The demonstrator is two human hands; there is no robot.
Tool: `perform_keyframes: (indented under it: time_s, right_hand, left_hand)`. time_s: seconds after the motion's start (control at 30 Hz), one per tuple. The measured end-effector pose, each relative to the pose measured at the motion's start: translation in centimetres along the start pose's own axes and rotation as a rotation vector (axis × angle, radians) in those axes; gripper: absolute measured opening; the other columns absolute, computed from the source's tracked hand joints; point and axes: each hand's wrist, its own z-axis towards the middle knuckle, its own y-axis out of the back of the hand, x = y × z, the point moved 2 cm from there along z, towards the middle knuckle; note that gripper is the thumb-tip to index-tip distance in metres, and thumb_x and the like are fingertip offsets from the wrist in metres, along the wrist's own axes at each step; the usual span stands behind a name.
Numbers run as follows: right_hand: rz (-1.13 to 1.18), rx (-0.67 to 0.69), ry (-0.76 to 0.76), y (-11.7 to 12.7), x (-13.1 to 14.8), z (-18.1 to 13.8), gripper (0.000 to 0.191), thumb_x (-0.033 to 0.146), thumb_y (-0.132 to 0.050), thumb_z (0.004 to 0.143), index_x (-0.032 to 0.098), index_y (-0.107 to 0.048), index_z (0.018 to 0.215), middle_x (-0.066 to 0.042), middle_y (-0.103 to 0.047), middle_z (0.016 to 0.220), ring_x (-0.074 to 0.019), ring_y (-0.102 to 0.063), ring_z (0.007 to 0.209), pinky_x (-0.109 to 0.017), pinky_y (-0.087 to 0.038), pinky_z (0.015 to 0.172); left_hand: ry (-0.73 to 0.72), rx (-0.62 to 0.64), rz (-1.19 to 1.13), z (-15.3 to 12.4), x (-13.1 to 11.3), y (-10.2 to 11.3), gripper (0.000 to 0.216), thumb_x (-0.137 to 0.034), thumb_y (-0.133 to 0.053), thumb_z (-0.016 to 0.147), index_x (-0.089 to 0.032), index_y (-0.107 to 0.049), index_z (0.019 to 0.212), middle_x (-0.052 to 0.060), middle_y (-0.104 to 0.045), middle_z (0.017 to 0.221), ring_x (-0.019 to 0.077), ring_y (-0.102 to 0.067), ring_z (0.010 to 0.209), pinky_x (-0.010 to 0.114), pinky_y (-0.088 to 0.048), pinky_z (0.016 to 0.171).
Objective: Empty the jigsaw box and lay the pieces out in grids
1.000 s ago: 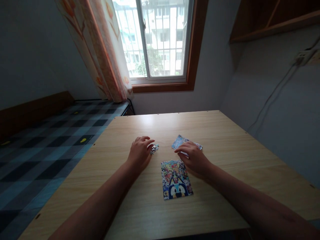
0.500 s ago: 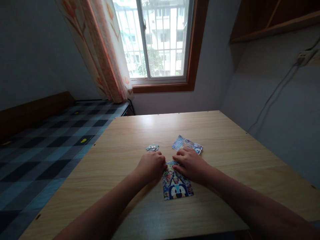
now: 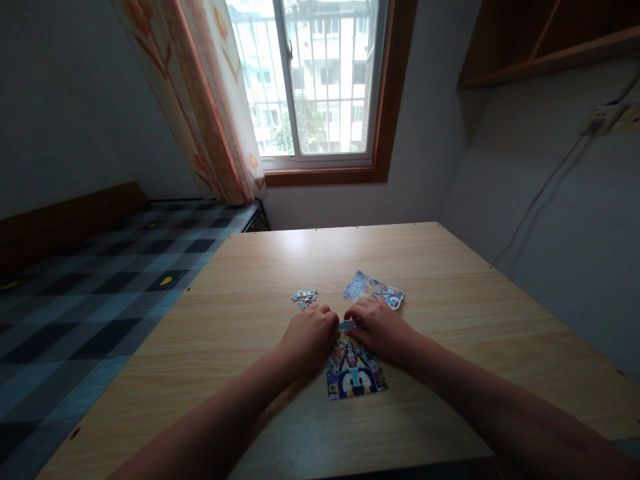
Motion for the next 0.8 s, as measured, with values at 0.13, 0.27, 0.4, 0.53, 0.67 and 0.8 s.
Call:
perform_keyframes:
  time_s: [0.13, 0.27, 0.4, 0.53, 0.67, 0.8]
  right_hand:
    - [0.049, -0.006, 0.003, 0.0, 0.0, 0.1, 0.013, 0.015, -0.069, 0.087, 0.019, -0.07, 0.099, -0.005, -0.071, 0.097, -0.0203, -0.062, 0.096, -0.034, -0.042, 0.088]
    - [0.098, -0.019, 0.022, 0.1, -0.1, 0.2, 0.013, 0.009, -0.066, 0.086, 0.019, -0.07, 0.094, -0.004, -0.071, 0.091, -0.0179, -0.062, 0.089, -0.03, -0.042, 0.082]
    - [0.183, -0.028, 0.019, 0.1, -0.5, 0.1, 0.014, 0.008, -0.063, 0.086, 0.019, -0.07, 0.09, -0.002, -0.07, 0.087, -0.0154, -0.062, 0.084, -0.027, -0.042, 0.077]
    - [0.223, -0.051, -0.01, 0.2, -1.0, 0.1, 0.016, 0.007, -0.061, 0.086, 0.019, -0.071, 0.089, -0.001, -0.07, 0.085, -0.0146, -0.061, 0.081, -0.026, -0.042, 0.075]
    - [0.267, -0.041, -0.069, 0.0, -1.4, 0.1, 0.021, 0.008, -0.062, 0.084, 0.02, -0.073, 0.097, -0.001, -0.07, 0.084, -0.0138, -0.061, 0.076, -0.026, -0.044, 0.073]
    - [0.267, -0.025, -0.035, -0.1, -1.6, 0.2, 0.032, 0.007, -0.061, 0.084, 0.022, -0.074, 0.11, -0.003, -0.072, 0.093, -0.0162, -0.064, 0.086, -0.029, -0.047, 0.081]
  left_hand:
    - [0.021, -0.042, -0.052, 0.1, 0.2, 0.0, 0.014, -0.019, -0.057, 0.092, -0.018, -0.07, 0.091, 0.007, -0.069, 0.093, 0.0233, -0.064, 0.093, 0.034, -0.051, 0.083]
    - [0.02, -0.068, -0.113, 0.2, 0.5, -0.1, 0.016, -0.015, -0.056, 0.091, -0.019, -0.071, 0.09, 0.006, -0.069, 0.093, 0.0205, -0.064, 0.086, 0.032, -0.05, 0.079]
    - [0.005, -0.101, -0.244, 0.3, 1.1, -0.3, 0.014, -0.015, -0.06, 0.087, -0.02, -0.072, 0.089, 0.004, -0.07, 0.093, 0.0176, -0.063, 0.08, 0.03, -0.049, 0.075]
    - [0.042, -0.144, -0.412, 0.7, 2.2, -0.5, 0.01, -0.017, -0.064, 0.084, -0.02, -0.073, 0.085, 0.002, -0.073, 0.085, 0.0163, -0.064, 0.076, 0.029, -0.049, 0.073]
    - [0.115, -0.139, -0.558, 1.1, 3.2, -0.6, 0.011, -0.02, -0.064, 0.083, -0.02, -0.075, 0.085, 0.001, -0.075, 0.08, 0.0156, -0.065, 0.073, 0.027, -0.049, 0.07]
    - [0.136, -0.163, -0.648, 1.4, 3.7, -0.5, 0.012, -0.021, -0.064, 0.083, -0.019, -0.076, 0.085, 0.001, -0.076, 0.08, 0.0164, -0.068, 0.076, 0.027, -0.051, 0.071]
